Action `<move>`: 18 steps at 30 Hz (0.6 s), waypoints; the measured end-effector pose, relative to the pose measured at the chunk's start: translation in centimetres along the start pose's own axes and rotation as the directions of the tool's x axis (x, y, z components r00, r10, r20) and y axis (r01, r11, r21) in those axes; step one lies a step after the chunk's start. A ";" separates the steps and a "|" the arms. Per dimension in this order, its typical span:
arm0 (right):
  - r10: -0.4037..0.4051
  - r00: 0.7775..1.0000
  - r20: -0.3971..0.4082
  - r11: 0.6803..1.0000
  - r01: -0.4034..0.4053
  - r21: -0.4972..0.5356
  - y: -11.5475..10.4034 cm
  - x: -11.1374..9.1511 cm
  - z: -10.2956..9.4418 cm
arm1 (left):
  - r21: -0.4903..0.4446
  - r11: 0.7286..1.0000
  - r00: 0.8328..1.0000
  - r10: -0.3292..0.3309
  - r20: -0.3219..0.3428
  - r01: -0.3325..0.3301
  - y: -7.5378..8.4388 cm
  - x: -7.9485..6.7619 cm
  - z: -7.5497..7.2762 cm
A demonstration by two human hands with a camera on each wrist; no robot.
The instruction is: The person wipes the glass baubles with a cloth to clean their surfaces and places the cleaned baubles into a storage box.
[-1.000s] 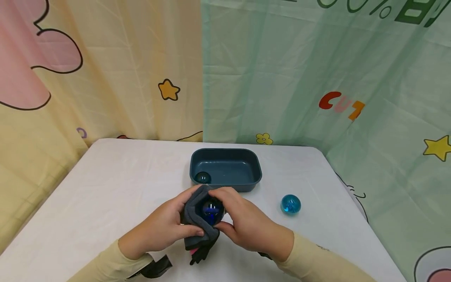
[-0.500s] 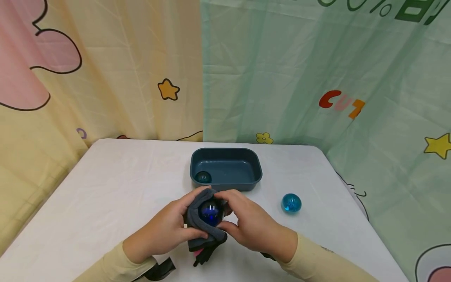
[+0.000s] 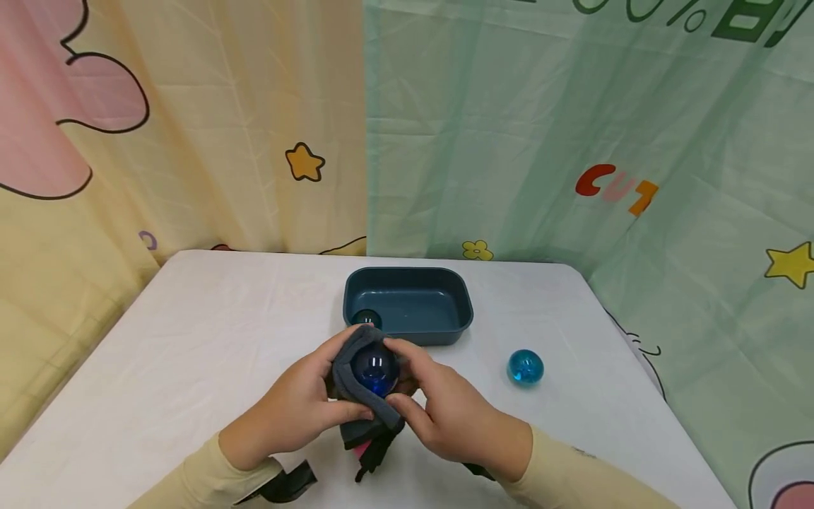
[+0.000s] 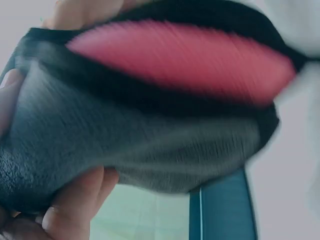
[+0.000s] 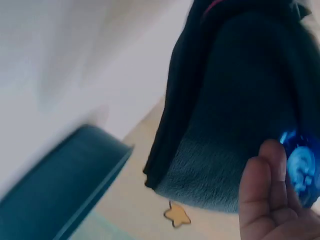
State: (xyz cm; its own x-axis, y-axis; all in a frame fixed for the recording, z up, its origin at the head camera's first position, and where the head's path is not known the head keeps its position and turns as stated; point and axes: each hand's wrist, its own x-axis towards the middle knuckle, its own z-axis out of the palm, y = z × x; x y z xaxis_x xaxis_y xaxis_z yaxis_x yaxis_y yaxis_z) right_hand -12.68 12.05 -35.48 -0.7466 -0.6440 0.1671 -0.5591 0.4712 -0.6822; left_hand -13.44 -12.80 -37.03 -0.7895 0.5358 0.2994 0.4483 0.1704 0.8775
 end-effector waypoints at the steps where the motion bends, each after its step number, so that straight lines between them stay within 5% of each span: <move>1: -0.014 1.000 0.011 0.998 0.014 -0.067 -0.1 0.0 -0.2 | -0.015 1.000 1.000 0.001 0.002 -0.001 0.0 0.0 -0.1; 6: -0.124 0.992 -0.007 0.918 0.112 -0.380 -0.1 0.1 -0.7 | -0.064 0.998 0.999 0.022 0.033 -0.020 0.1 0.1 -0.1; 9: -0.180 0.983 -0.026 0.873 0.147 -0.465 -0.1 0.1 -0.7 | -0.060 0.998 0.999 0.025 0.048 -0.022 0.2 0.1 0.0; 11: -0.141 0.990 -0.019 0.897 0.120 -0.425 -0.1 0.0 -0.7 | -0.054 0.998 0.998 0.015 0.065 -0.012 0.3 0.1 0.0; 15: 0.012 1.000 0.014 0.984 -0.009 -0.178 0.0 0.0 -0.4 | -0.021 1.000 0.995 -0.006 0.101 0.009 0.4 0.1 0.3; 18: 0.073 0.997 -0.002 0.997 -0.073 -0.022 0.0 0.0 -0.2 | -0.018 1.000 0.995 -0.008 0.096 0.010 0.4 0.2 0.4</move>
State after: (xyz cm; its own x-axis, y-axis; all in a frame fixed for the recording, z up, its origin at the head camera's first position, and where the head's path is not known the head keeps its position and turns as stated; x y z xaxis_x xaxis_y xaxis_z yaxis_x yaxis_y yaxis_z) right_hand -12.76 12.18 -35.34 -0.7860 -0.6068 0.1182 -0.5111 0.5301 -0.6766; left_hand -13.26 -12.31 -36.76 -0.7491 0.6114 0.2551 0.4333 0.1609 0.8868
